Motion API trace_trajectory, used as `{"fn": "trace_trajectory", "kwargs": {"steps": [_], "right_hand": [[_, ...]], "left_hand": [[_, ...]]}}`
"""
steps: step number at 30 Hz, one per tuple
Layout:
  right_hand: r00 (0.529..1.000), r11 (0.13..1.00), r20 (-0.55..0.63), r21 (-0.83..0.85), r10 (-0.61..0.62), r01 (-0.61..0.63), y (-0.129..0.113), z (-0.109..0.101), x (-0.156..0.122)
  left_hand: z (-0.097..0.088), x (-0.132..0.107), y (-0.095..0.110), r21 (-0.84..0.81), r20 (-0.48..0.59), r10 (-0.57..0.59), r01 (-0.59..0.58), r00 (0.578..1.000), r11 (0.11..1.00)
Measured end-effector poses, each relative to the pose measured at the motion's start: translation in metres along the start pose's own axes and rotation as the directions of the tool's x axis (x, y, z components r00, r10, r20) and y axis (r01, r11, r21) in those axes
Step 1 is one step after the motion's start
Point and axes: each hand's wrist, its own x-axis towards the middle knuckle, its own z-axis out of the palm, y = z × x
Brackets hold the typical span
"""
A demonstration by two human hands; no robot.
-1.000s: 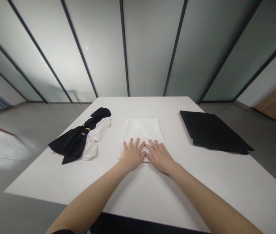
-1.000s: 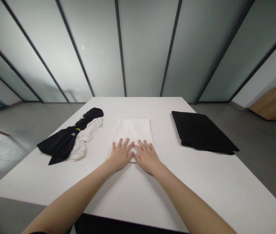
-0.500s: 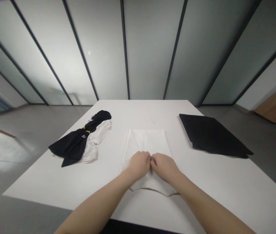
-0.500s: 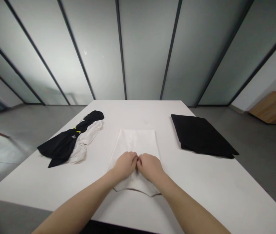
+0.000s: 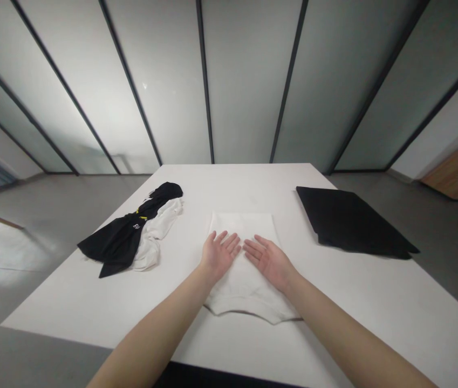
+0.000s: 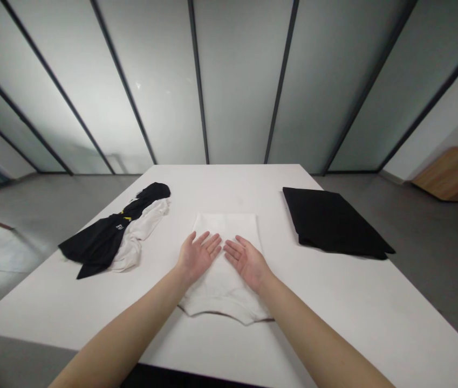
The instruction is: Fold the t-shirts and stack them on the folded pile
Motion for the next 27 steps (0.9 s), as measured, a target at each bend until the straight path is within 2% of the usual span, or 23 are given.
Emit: {"fn": "trace_trajectory", "kwargs": {"steps": [4,9,11,13,14,15,17,19,21,22,24,27], "right_hand": [[0.999,0.999,-0.010,0.036,0.041,-0.041,-0.009,-0.001,-0.001],[1.000,0.998,0.003,-0.056,-0.018,0.018,-0.006,-0.011,0.007],[0.995,0.980,0.022,-0.171,-0.096,0.098,-0.001,-0.017,0.014],[0.972,0.905,0.067,-0.356,-0.225,0.234,0.004,-0.024,0.020],[0.948,0.827,0.104,-0.468,-0.299,0.312,0.007,-0.027,0.022],[0.917,0.718,0.157,-0.579,-0.367,0.386,0.009,-0.030,0.024],[0.845,0.432,0.305,-0.753,-0.440,0.497,0.012,-0.033,0.024],[0.786,0.135,0.470,-0.819,-0.402,0.558,0.015,-0.033,0.021],[0.757,-0.108,0.582,-0.808,-0.296,0.579,0.017,-0.030,0.016],[0.761,-0.203,0.601,-0.799,-0.244,0.566,0.018,-0.028,0.013],[0.796,-0.347,0.577,-0.795,-0.182,0.497,0.018,-0.023,0.007],[0.860,-0.461,0.479,-0.812,-0.177,0.358,0.017,-0.018,0.000]], "left_hand": [[-0.004,0.007,0.012,-0.001,-0.023,-0.042,0.042,0.999,0.999],[-0.008,0.016,0.022,0.124,-0.018,-0.049,0.051,0.999,0.991],[-0.010,0.020,0.021,0.245,-0.027,0.032,-0.024,0.999,0.969],[-0.015,0.024,0.016,0.421,-0.009,0.189,-0.168,0.982,0.891],[-0.017,0.026,0.013,0.532,0.035,0.278,-0.253,0.960,0.808],[-0.019,0.026,0.009,0.648,0.111,0.351,-0.335,0.930,0.683],[-0.024,0.025,0.002,0.821,0.325,0.403,-0.467,0.856,0.330],[-0.026,0.020,-0.004,0.859,0.493,0.337,-0.511,0.802,-0.040],[-0.026,0.013,-0.007,0.827,0.547,0.248,-0.470,0.799,-0.310],[-0.026,0.009,-0.008,0.806,0.543,0.216,-0.432,0.811,-0.405],[-0.024,0.003,-0.009,0.768,0.515,0.187,-0.353,0.836,-0.535],[-0.022,-0.001,-0.007,0.730,0.489,0.200,-0.273,0.849,-0.626]]}}
